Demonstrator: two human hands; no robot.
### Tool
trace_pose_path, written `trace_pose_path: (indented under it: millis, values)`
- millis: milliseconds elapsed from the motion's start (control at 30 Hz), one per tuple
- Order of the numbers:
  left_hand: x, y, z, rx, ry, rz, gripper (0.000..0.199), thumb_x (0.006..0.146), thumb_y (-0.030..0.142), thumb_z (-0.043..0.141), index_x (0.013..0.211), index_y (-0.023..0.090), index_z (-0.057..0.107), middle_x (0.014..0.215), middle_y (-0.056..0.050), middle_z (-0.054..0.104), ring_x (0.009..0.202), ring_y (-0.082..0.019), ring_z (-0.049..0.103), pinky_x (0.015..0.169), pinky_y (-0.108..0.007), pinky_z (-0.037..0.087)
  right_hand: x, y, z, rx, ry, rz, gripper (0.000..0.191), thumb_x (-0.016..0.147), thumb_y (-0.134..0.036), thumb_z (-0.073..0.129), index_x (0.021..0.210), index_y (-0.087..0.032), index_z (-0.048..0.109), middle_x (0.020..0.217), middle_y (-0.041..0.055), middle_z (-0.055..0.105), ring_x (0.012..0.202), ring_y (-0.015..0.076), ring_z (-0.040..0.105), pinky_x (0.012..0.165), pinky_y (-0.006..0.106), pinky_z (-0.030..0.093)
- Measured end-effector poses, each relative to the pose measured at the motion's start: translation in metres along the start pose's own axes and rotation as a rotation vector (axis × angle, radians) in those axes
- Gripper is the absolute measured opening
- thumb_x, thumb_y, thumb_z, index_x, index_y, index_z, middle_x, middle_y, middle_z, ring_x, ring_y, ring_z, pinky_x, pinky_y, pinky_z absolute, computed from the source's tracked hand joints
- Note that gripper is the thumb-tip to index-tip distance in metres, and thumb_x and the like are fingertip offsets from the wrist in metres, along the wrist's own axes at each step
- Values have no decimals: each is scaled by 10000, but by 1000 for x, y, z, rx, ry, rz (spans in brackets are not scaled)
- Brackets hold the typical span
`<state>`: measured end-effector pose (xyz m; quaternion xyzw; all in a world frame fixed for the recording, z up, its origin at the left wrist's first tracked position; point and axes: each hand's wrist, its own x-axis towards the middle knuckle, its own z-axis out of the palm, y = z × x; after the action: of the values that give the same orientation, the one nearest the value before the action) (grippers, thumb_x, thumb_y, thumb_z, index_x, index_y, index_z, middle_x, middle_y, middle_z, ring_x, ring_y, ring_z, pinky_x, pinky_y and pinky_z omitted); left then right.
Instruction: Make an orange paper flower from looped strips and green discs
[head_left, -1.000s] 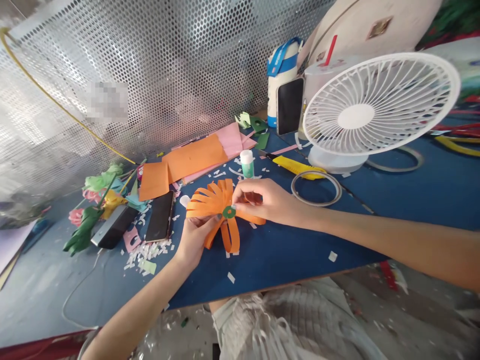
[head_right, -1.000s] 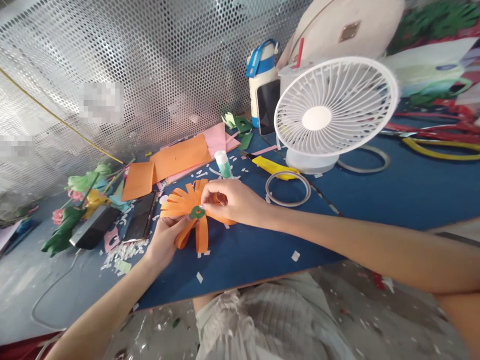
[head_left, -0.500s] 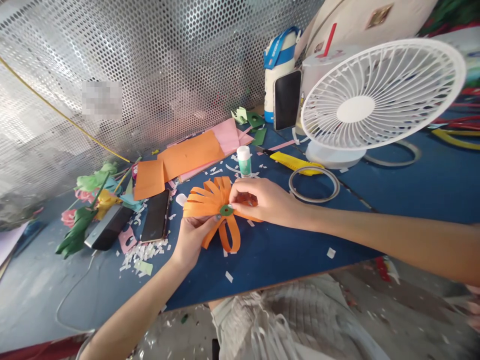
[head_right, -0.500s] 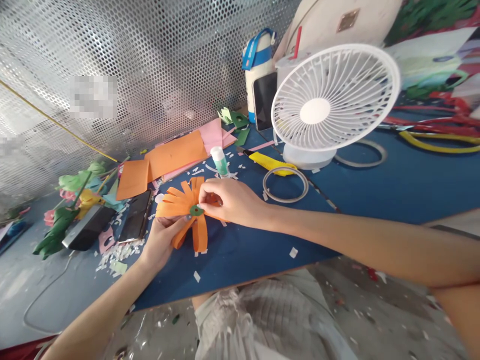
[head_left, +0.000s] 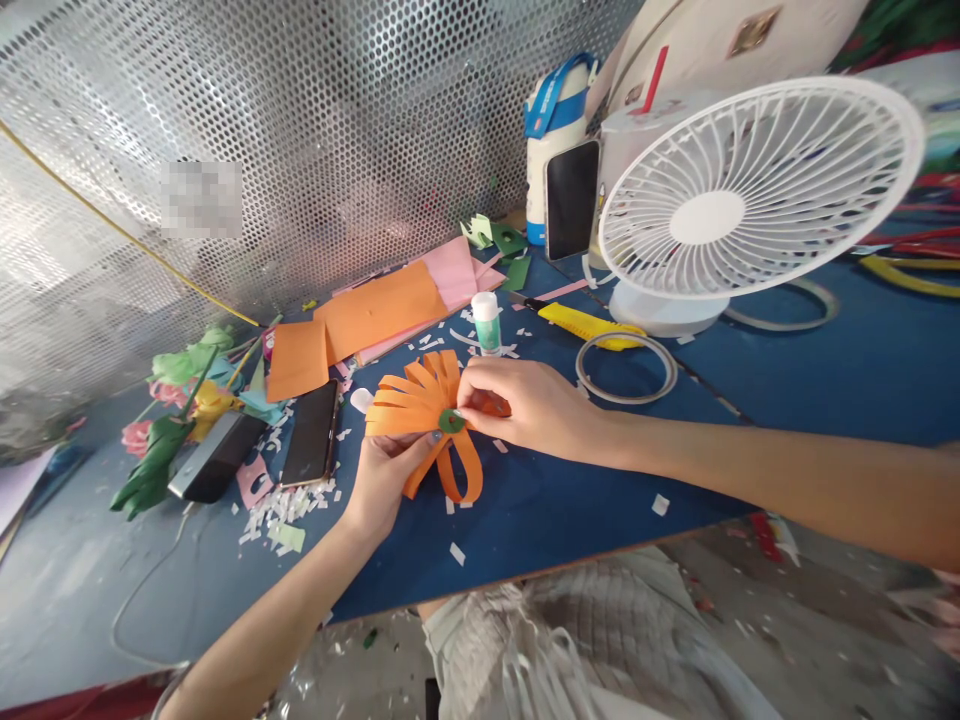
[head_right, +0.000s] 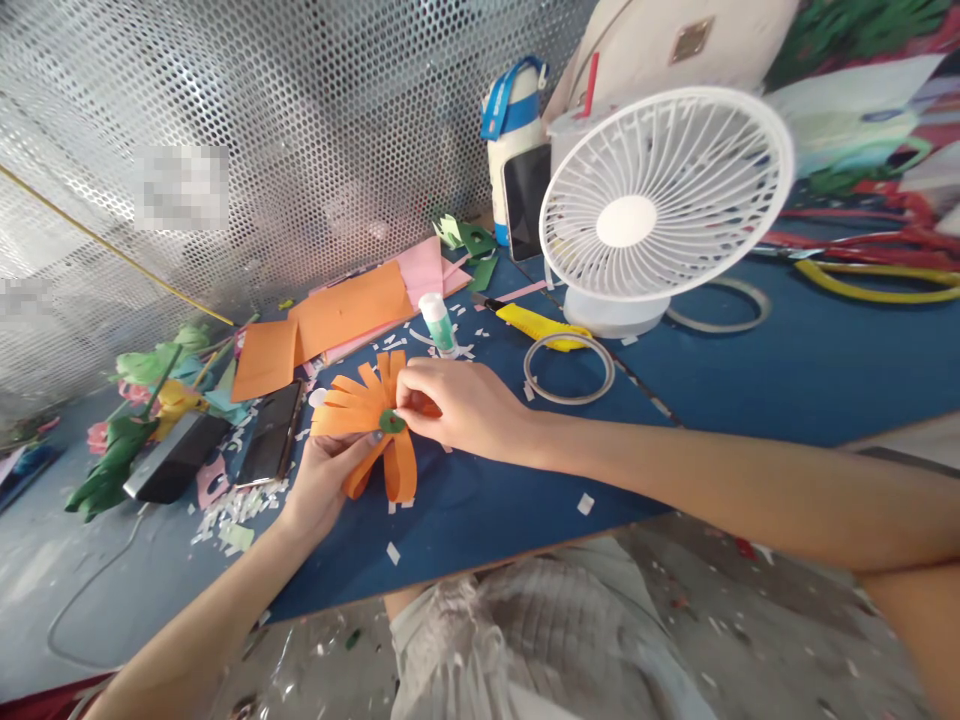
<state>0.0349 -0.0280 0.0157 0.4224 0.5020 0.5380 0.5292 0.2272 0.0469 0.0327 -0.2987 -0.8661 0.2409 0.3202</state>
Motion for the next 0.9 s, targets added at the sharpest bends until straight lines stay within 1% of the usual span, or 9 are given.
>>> trace_pose_path:
  millis: [133, 267, 367, 467, 567, 667, 800, 900]
  values:
    - [1, -2, -1, -9, -20, 4, 246, 697, 292, 855, 907, 178, 796, 909, -56, 798, 877, -200, 745, 869, -288, 580, -1, -1, 1, -21, 3, -22, 103, 863, -197, 593, 774, -187, 542, 758, -16, 573, 631, 89, 501, 592, 233, 349]
    - [1, -3, -1, -14, -17, 3, 249, 695, 277, 857, 916, 179, 797, 916, -57, 799, 906, -210, 747, 875, -290, 582, -1, 0, 1, -39, 12, -30, 113, 860, -190, 597, 768, -187, 531, 751, -20, 565, 626, 87, 495, 588, 232, 349]
    - [0, -2, 0, -17, -3, 3, 265, 684, 283, 863, 915, 170, 797, 929, -68, 799, 915, -223, 749, 882, -304, 584, -1, 0, 1, -43, 13, -26, 111, 858, -182, 594, 768, -189, 530, 752, -19, 569, 627, 90, 500, 591, 236, 353]
    - [0, -2, 1, -6, 21, -7, 306, 665, 295, 874, 925, 155, 792, 983, -87, 794, 944, -247, 746, 901, -334, 584, 0, 0, 1, -46, 10, -26, 108, 855, -179, 589, 767, -192, 527, 751, -16, 571, 623, 94, 497, 590, 242, 353]
    - [0, -3, 1, 16, 38, -9, 344, 651, 302, 879, 938, 138, 785, 1036, -103, 784, 977, -271, 739, 912, -361, 585, -1, 1, 3, -56, 34, -33, 115, 848, -185, 594, 759, -195, 521, 739, -19, 565, 623, 96, 496, 581, 240, 348]
    - [1, -4, 1, 25, 55, 5, 349, 652, 291, 878, 946, 131, 779, 1034, -103, 785, 960, -264, 743, 884, -343, 592, -1, 1, 5, -65, 39, -39, 119, 845, -183, 596, 757, -196, 518, 737, -18, 567, 629, 98, 500, 583, 237, 347]
    - [1, -5, 4, 28, 107, 35, 331, 663, 275, 873, 948, 136, 779, 1011, -90, 791, 916, -238, 749, 837, -301, 597, -1, 0, 5, -64, 22, -41, 119, 849, -180, 591, 760, -194, 513, 751, -10, 575, 641, 103, 508, 592, 237, 351]
    - [1, -5, 6, 27, 138, 48, 324, 664, 269, 871, 944, 134, 781, 1005, -87, 792, 899, -235, 752, 826, -298, 599, -1, -1, 5, -69, 25, -41, 118, 845, -176, 587, 758, -194, 508, 748, -14, 571, 638, 100, 505, 583, 236, 345]
